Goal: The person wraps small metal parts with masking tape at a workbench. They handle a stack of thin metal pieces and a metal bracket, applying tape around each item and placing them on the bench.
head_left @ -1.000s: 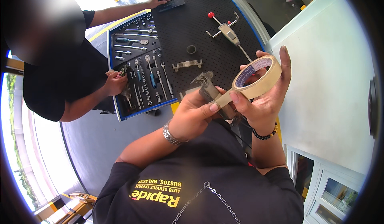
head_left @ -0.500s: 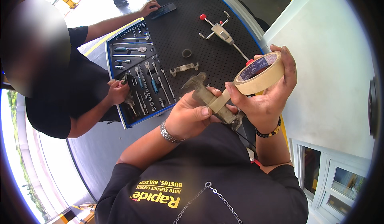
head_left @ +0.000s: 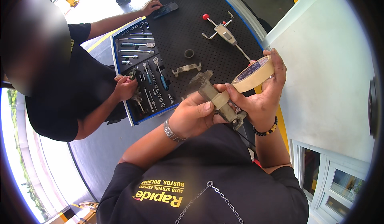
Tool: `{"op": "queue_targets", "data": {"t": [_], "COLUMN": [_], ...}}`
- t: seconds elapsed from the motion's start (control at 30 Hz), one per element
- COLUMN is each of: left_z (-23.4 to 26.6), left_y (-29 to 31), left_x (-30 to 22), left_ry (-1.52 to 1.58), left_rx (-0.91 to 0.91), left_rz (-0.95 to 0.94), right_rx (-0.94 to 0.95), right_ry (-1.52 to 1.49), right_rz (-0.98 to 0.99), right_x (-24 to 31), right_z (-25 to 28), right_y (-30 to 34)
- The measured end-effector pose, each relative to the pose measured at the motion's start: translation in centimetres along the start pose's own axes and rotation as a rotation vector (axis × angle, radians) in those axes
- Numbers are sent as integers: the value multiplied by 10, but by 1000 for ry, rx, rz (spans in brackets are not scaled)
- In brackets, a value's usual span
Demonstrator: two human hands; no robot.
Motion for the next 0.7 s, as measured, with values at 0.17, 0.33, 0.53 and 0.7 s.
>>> {"op": "queue_targets", "data": {"t": [0.17,0.33,0.53,0.7], "left_z": [21,39,68,69], "left_y": [14,18,29,37], "left_x": [5,6,8,10], "left_ry": [12,29,-116,-90], "left_rx": [-145,-350,-473,-477], "left_rz": [-6,-6,35,89], "right_rx": [126,155,229,320], "right_ry": [71,148,229,220], "right_rz": [-59,-48,51,82], "right_x": [-2,-4,3,17], "right_z": [-19,-33,-45,-54], "right_y": [25,34,42,46]}}
Point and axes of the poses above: each hand's wrist, its own y-axis away from the middle knuckle, its own z-axis out of the back of the hand, x = y × z, the point moved 9 cm from there along -y, towards the middle knuckle, and after that the axes turned 13 degrees about z, right-handed, at the moved point
